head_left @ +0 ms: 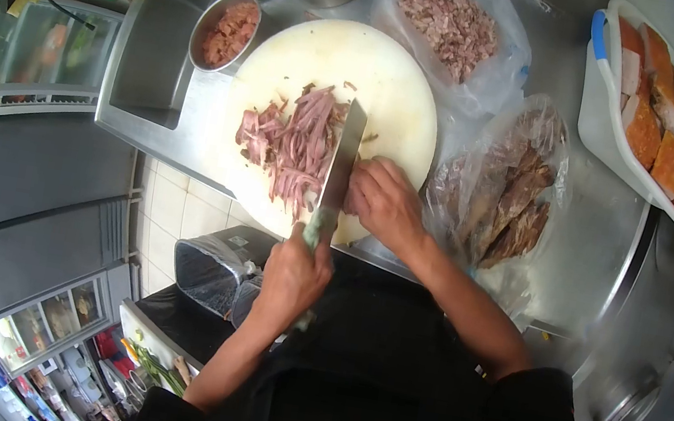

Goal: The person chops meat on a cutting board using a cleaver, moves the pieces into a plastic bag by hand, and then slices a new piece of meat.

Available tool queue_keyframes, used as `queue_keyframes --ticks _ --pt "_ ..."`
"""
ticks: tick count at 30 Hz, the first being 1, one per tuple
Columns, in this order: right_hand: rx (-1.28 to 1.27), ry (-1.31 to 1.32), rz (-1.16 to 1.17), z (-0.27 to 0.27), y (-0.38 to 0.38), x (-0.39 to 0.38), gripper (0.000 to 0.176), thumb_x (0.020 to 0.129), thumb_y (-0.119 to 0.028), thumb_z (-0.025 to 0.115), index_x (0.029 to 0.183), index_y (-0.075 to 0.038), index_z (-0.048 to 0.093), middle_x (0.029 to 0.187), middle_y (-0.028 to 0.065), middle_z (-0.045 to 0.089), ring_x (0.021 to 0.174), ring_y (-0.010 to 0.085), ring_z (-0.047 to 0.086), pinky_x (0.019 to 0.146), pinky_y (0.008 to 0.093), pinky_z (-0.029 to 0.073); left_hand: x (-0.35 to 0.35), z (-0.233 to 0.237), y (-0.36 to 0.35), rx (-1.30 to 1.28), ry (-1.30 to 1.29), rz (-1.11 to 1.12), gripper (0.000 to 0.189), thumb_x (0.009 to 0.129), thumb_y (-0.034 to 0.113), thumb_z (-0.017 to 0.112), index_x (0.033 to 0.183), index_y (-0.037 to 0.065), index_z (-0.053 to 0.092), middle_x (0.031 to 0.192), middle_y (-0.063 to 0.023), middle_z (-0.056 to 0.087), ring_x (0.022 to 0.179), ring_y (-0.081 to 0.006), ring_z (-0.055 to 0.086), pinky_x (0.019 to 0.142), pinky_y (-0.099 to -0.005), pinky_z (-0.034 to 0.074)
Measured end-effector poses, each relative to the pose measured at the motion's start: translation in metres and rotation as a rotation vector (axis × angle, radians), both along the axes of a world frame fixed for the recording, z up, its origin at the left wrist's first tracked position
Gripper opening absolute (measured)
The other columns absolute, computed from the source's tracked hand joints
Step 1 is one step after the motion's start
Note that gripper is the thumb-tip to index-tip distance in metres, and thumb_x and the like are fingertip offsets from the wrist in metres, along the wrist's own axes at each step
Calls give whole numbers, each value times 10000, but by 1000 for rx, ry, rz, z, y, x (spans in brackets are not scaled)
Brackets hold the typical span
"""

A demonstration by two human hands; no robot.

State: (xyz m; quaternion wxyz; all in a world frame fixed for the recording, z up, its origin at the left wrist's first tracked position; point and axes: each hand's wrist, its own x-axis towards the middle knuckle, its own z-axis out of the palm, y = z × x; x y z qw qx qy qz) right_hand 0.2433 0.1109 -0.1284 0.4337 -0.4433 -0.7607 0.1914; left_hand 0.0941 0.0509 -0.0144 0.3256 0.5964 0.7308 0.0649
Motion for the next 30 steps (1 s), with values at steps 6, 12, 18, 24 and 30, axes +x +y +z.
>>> queue_keyframes --ticks 6,12,18,24,30 --pt "-58 -5 34 2 3 3 146 747 11 641 893 4 648 998 126 652 1005 302 608 887 391 515 11 -28 81 251 -47 -29 318 962 210 575 1035 -99 599 778 -377 620 773 -549 629 660 -584 510" --pt "-217 161 121 17 6 19 117 780 9 638 895 7 656 987 131 651 1006 307 610 897 390 517 2 31 41 7 -12 -43 324 972 220 566 1055 -92 595 776 -385 615 809 -553 627 698 -588 511" --pt "-130 131 167 8 3 15 152 740 50 680 886 9 673 996 129 655 1026 326 621 876 395 530 1 -6 -15 -1 45 35 327 972 217 574 1058 -98 580 787 -397 613 821 -563 626 690 -583 512" --pt "-108 64 139 6 1 13 200 735 -13 674 933 19 678 1024 137 653 1060 324 612 929 394 518 18 -22 81 186 -51 40 333 963 220 582 891 -101 632 770 -385 615 807 -547 637 687 -568 523" --pt "-31 93 59 10 -4 12 144 730 -9 692 853 -27 619 971 114 614 1000 316 591 886 406 508 7 18 27 87 -112 7 326 964 211 577 995 -109 625 807 -384 628 841 -545 641 743 -576 525"
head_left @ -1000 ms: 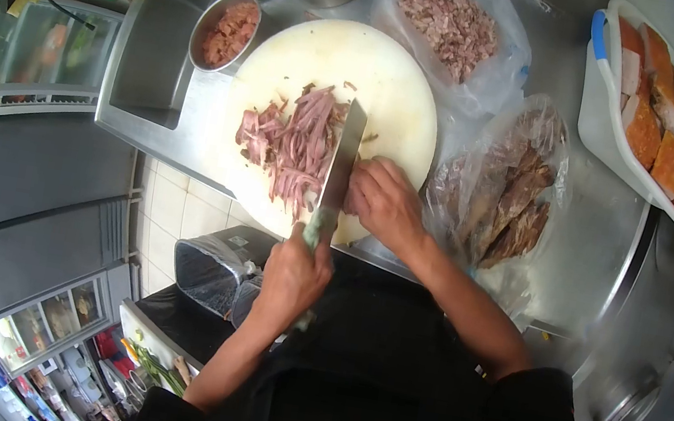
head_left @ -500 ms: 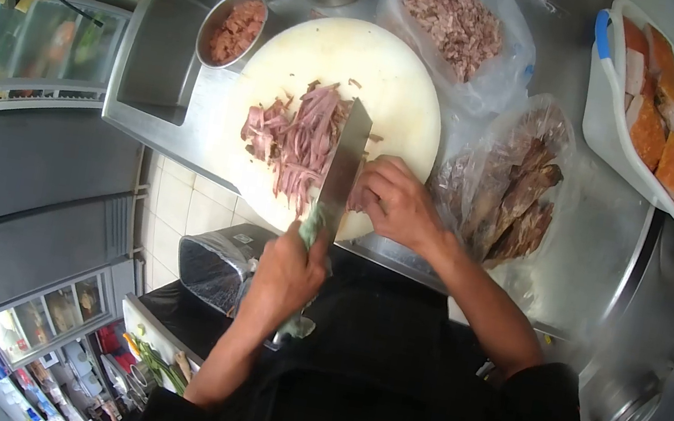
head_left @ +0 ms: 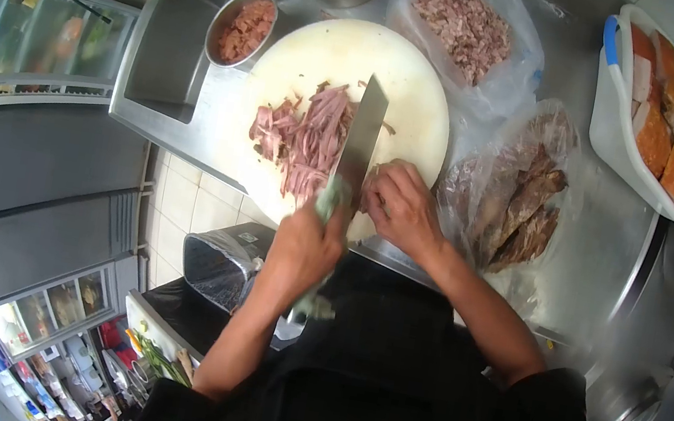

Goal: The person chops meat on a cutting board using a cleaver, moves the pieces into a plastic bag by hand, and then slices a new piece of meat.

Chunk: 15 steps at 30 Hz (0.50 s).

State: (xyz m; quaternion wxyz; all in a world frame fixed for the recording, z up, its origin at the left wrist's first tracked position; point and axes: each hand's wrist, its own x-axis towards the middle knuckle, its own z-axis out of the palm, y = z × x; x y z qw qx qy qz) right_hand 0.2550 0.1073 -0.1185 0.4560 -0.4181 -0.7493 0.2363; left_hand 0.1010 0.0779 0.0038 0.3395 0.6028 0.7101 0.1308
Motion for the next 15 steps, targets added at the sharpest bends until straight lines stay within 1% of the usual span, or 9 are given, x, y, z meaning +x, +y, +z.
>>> queue_keyframes --ticks 1,2,3,4,6,8,10,12,15 --pt "-16 2 -6 -1 -1 -1 144 730 -9 692 853 -27 619 971 114 614 1000 316 591 886 406 508 -1 -2 -19 -16 2 -6 326 964 211 577 995 -109 625 807 -384 628 841 -545 641 743 -576 525" --pt "-17 9 4 -1 -1 -1 135 728 -7 692 844 -22 624 960 113 616 994 311 595 878 404 512 -2 -5 -35 -59 65 31 317 963 205 578 1021 -103 619 808 -382 630 840 -543 642 740 -577 524" --pt "-14 13 9 -2 0 0 126 727 -5 691 835 -18 628 948 112 618 988 306 598 870 403 517 -3 -10 -41 -97 126 64 310 962 199 580 1046 -98 614 810 -380 632 840 -542 643 736 -578 523" --pt "-22 9 2 -3 1 1 126 727 -5 691 835 -18 628 948 112 618 988 306 598 870 403 517 -1 -19 -38 -105 122 56 310 962 199 580 1046 -98 614 810 -380 632 840 -542 643 736 -578 523" --pt "14 2 15 -5 1 -1 115 719 -6 692 820 -6 637 931 113 622 974 304 606 861 403 524 5 -39 -19 52 94 52 291 957 197 589 1012 -86 626 805 -378 632 832 -543 640 728 -578 520" --pt "7 -15 33 -5 -2 -1 118 709 -7 693 815 -1 642 924 116 623 967 309 608 861 403 526 7 -49 29 54 58 17 303 953 207 591 1003 -90 625 804 -378 631 823 -546 637 718 -579 517" --pt "-2 -13 25 -7 1 -1 125 679 -8 689 797 -1 647 899 119 627 958 323 611 861 404 529 13 -47 55 93 53 35 313 954 212 588 999 -95 623 806 -380 630 822 -548 635 715 -578 516" --pt "16 -14 51 -5 3 3 122 678 -7 686 794 -4 650 898 120 631 962 323 612 865 403 530 16 -34 62 137 38 40 322 954 217 585 995 -101 620 808 -382 629 820 -550 633 713 -578 515" --pt "-62 14 103 -1 0 5 106 696 -9 686 797 -15 656 917 112 645 983 320 615 888 396 531 2 -4 28 -49 51 -7 327 971 223 562 1004 -98 615 823 -389 623 846 -553 624 729 -580 508"
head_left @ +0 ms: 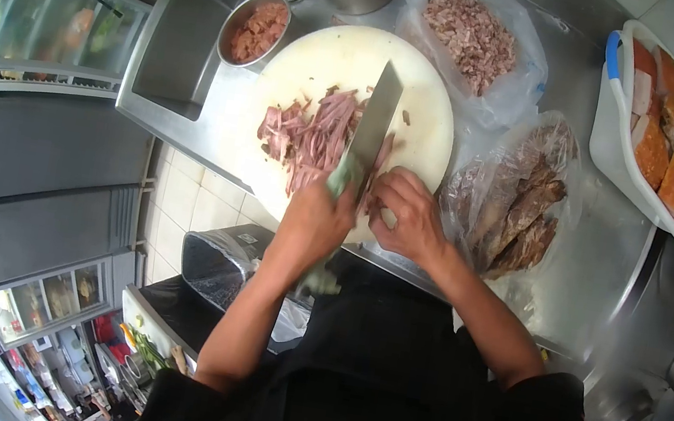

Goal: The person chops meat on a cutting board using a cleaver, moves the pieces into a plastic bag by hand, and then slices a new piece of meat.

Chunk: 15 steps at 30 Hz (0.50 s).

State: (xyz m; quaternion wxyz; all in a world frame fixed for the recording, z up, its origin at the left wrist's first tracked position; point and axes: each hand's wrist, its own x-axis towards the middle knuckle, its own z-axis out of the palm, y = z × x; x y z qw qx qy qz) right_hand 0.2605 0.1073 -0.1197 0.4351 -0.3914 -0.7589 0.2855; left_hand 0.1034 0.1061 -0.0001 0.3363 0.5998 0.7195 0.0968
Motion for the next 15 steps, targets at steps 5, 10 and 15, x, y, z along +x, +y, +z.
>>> queue_keyframes --ticks 5,10,15 --pt "89 -35 -93 -2 -8 1 139 741 -23 723 872 -19 674 1009 113 657 1049 316 620 941 395 519 -8 25 -52 -123 14 44 308 985 211 553 979 -93 602 800 -384 617 844 -560 614 733 -588 501" --pt "62 -40 -64 -5 -7 3 187 753 -34 729 932 -11 681 1056 123 651 1093 319 614 966 406 513 -7 10 -67 -119 19 60 327 994 232 561 965 -94 570 750 -363 620 801 -555 619 702 -587 494" --pt "-3 -70 -72 0 -9 3 250 781 -59 709 1020 -10 660 1084 123 649 1114 320 599 984 409 499 -3 5 -68 -179 -15 105 321 996 230 566 970 -90 556 716 -341 622 777 -546 624 678 -572 494"
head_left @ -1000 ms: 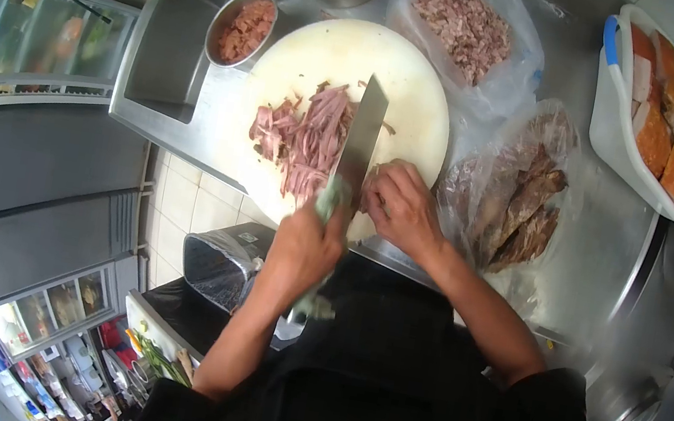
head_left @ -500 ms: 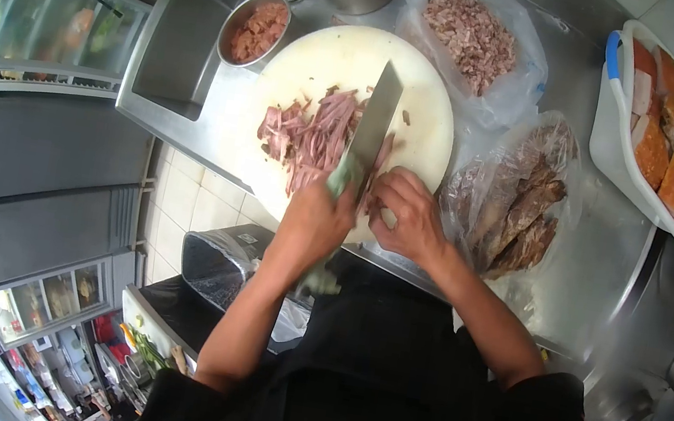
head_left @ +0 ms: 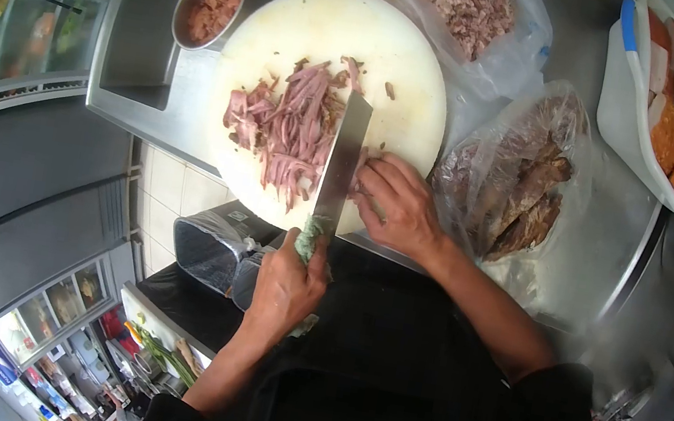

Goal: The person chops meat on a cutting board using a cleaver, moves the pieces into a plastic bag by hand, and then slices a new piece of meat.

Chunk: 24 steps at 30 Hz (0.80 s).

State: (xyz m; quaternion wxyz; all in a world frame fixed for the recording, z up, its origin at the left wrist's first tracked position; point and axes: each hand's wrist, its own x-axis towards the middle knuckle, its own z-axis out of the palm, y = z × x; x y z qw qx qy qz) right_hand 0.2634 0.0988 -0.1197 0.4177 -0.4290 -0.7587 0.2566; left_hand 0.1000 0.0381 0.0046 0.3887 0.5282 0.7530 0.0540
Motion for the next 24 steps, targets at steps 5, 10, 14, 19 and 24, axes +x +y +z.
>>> queue_keyframes --ticks 5,10,14,19,24 --pt "5 -44 35 3 3 0 243 778 -63 701 1009 -3 661 1078 126 648 1114 314 594 966 407 502 -2 -5 -3 24 -23 -5 283 990 210 573 981 -72 557 699 -330 620 748 -533 634 667 -571 494" --pt "-29 -51 49 6 3 -5 233 767 -51 695 992 7 675 1085 135 650 1117 322 596 964 414 499 8 -39 52 208 -104 18 279 962 192 589 980 -86 592 716 -355 612 748 -535 635 652 -575 501" --pt "15 -46 78 6 4 5 197 782 -49 694 967 18 687 1049 139 658 1084 332 611 959 419 503 15 -36 110 294 -70 -27 318 963 213 581 984 -102 611 751 -380 612 782 -546 635 669 -562 517" --pt "36 -32 69 8 9 1 184 786 -31 705 961 18 683 1016 134 658 1039 328 620 922 393 519 -2 -2 68 118 -66 -94 343 967 204 578 983 -138 594 777 -412 602 828 -554 631 701 -573 521" --pt "20 -12 80 8 10 2 202 774 -26 714 967 20 676 1015 132 656 1033 323 619 917 389 521 -3 7 14 50 -59 -23 276 961 164 590 984 -111 579 687 -374 590 737 -550 625 661 -584 504"
